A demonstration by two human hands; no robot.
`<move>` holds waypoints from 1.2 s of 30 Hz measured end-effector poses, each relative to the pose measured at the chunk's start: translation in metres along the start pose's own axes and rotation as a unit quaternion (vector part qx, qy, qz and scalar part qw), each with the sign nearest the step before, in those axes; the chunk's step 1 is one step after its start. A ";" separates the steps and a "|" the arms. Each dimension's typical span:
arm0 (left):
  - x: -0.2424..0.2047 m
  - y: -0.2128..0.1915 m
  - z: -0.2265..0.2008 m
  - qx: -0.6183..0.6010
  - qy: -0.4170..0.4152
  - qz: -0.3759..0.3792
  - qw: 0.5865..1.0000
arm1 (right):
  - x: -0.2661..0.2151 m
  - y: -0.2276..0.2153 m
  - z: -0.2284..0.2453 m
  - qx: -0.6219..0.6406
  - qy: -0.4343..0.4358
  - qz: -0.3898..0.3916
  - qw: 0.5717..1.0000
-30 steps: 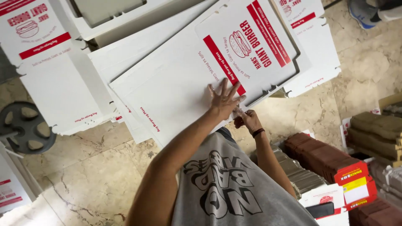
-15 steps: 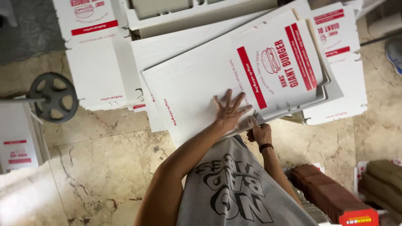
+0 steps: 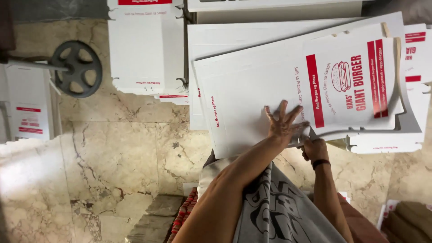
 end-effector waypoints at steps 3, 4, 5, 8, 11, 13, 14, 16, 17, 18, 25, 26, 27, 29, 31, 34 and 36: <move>-0.015 -0.010 -0.003 0.035 -0.048 -0.015 0.998 | 0.007 -0.008 -0.007 -0.265 0.026 -0.079 0.961; -0.019 -0.012 -0.003 0.029 -0.041 -0.024 0.998 | 0.021 -0.016 -0.026 -0.377 -0.206 -0.122 0.895; -0.023 -0.013 0.000 0.023 -0.041 -0.032 0.998 | 0.037 -0.020 -0.044 -0.461 -0.427 -0.153 0.763; -0.030 -0.035 0.010 -0.035 -0.019 0.008 0.999 | 0.000 -0.013 -0.007 -0.206 -0.071 -0.103 0.971; -0.022 -0.022 0.007 -0.034 -0.031 -0.012 0.999 | 0.002 -0.005 -0.026 -0.045 -0.020 -0.071 0.996; -0.023 -0.027 0.013 -0.048 -0.032 -0.006 0.998 | 0.004 -0.002 -0.030 -0.012 -0.022 -0.066 0.998; -0.023 -0.028 0.014 -0.061 -0.023 -0.003 0.998 | 0.004 -0.003 -0.034 0.026 -0.021 -0.068 0.997; -0.005 -0.022 0.017 -0.103 -0.003 0.050 0.993 | -0.029 -0.003 -0.021 0.086 -0.011 -0.040 0.995; 0.000 -0.020 0.008 -0.142 0.041 0.103 0.984 | -0.060 -0.010 -0.022 0.155 0.008 -0.034 0.987; 0.000 -0.007 0.003 -0.143 0.057 0.108 0.982 | -0.061 -0.009 -0.039 0.159 0.019 -0.047 0.986; 0.008 0.001 0.011 -0.081 0.007 -0.003 0.997 | 0.019 -0.012 -0.065 0.219 0.024 0.012 0.975; 0.009 0.001 0.012 -0.094 0.022 0.020 0.995 | 0.037 -0.018 -0.079 0.207 0.049 0.041 0.976; 0.023 0.018 0.015 -0.089 0.027 0.016 0.996 | 0.031 -0.027 -0.080 0.212 0.044 0.036 0.976; 0.045 0.059 0.021 -0.119 0.068 0.002 0.991 | 0.015 -0.038 -0.089 0.229 0.084 0.166 0.956; 0.005 0.076 0.047 -0.125 0.058 -0.017 0.990 | -0.005 -0.030 -0.099 0.266 0.095 0.184 0.941; -0.061 0.097 0.078 -0.070 0.022 -0.075 0.994 | -0.051 0.030 -0.072 0.213 0.111 0.217 0.946; -0.099 0.112 0.080 -0.027 0.005 -0.093 0.995 | -0.083 0.083 -0.068 0.121 0.144 0.233 0.954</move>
Point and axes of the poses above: each hand's wrist, its own x-axis towards the middle knuckle, its own y-axis out of the palm, z = x × y, the point moved 1 cm from there along x, towards the middle knuckle, and after that the axes turned 14 degrees about y, right-handed, at the moved point
